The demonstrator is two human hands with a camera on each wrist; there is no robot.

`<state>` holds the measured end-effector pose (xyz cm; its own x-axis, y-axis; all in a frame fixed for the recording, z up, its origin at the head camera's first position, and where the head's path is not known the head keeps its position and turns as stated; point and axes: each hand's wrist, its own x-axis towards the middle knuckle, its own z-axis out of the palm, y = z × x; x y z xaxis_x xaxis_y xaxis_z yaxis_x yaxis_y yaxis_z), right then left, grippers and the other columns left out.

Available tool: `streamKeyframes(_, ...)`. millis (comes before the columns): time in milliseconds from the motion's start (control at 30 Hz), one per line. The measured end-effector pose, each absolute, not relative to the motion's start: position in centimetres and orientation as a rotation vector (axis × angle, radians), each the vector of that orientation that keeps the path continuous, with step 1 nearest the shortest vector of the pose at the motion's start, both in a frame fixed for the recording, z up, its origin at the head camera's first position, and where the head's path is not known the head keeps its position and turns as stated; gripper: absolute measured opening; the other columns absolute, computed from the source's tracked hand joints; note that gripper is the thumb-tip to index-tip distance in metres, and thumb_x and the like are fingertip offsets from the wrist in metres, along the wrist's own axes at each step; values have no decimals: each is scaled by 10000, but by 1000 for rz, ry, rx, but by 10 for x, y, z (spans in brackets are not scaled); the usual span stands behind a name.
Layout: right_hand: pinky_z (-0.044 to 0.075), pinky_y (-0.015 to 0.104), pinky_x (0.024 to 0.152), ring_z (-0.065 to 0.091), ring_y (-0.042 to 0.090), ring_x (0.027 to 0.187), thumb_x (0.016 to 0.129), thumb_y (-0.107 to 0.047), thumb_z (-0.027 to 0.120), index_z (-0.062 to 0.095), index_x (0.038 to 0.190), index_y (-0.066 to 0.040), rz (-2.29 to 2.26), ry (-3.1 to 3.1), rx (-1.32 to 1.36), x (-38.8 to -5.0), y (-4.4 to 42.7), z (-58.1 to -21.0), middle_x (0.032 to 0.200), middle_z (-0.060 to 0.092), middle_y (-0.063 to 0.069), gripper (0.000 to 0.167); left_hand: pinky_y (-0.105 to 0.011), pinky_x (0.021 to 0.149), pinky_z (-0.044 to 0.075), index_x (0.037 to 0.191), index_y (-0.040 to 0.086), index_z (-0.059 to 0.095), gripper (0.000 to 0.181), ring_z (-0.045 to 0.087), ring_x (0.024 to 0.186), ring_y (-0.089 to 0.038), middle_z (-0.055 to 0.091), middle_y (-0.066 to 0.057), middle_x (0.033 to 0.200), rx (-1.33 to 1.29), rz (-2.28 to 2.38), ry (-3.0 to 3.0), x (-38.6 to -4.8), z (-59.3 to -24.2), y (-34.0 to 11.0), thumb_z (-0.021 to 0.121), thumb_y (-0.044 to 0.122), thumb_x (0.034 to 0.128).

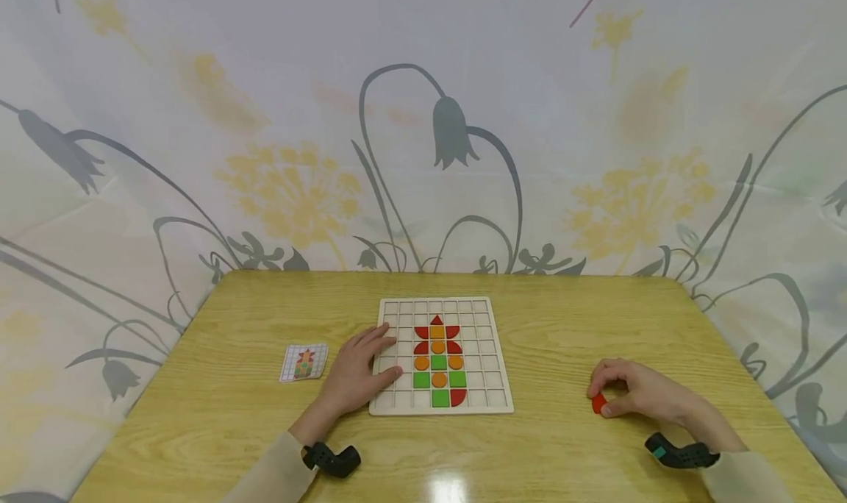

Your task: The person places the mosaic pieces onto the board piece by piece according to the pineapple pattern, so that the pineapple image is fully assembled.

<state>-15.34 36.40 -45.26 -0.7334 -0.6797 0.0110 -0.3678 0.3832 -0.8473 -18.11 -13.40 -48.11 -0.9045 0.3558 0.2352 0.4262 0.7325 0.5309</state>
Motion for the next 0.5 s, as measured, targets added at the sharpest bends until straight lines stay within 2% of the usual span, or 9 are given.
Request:
streamKeyframes(167, 455, 247, 711, 557, 144, 808, 877, -106, 750, 615, 973, -58, -1265, 2337, -817, -154, 364, -455, 934, 608, 46, 172, -559, 1136, 267, 1354, 107, 623, 546, 344, 1428, -312, 429, -41, 1544, -625, -912, -2819, -181, -481, -134, 691, 406, 902)
streamKeyframes(300, 436, 267, 638, 526, 134, 744, 893, -122, 742, 617, 966, -61, -1246, 2405, -714, -153, 361, -456, 896, 599, 17, 157, -558, 1132, 273, 1350, 106, 627, 542, 353, 1422, -313, 435, -42, 1540, -624, -906, -2810, -181, -482, -134, 692, 403, 902)
streamKeyframes(500, 458, 265, 610, 535, 118, 708, 936, -137, 699, 637, 965, -45, -1235, 2572, -524, -149, 352, -453, 874, 630, 19, 114, -573, 1124, 279, 1347, 103, 629, 542, 359, 1417, -322, 440, -48, 1536, -634, -919, -2793, -182, -483, -134, 695, 402, 900)
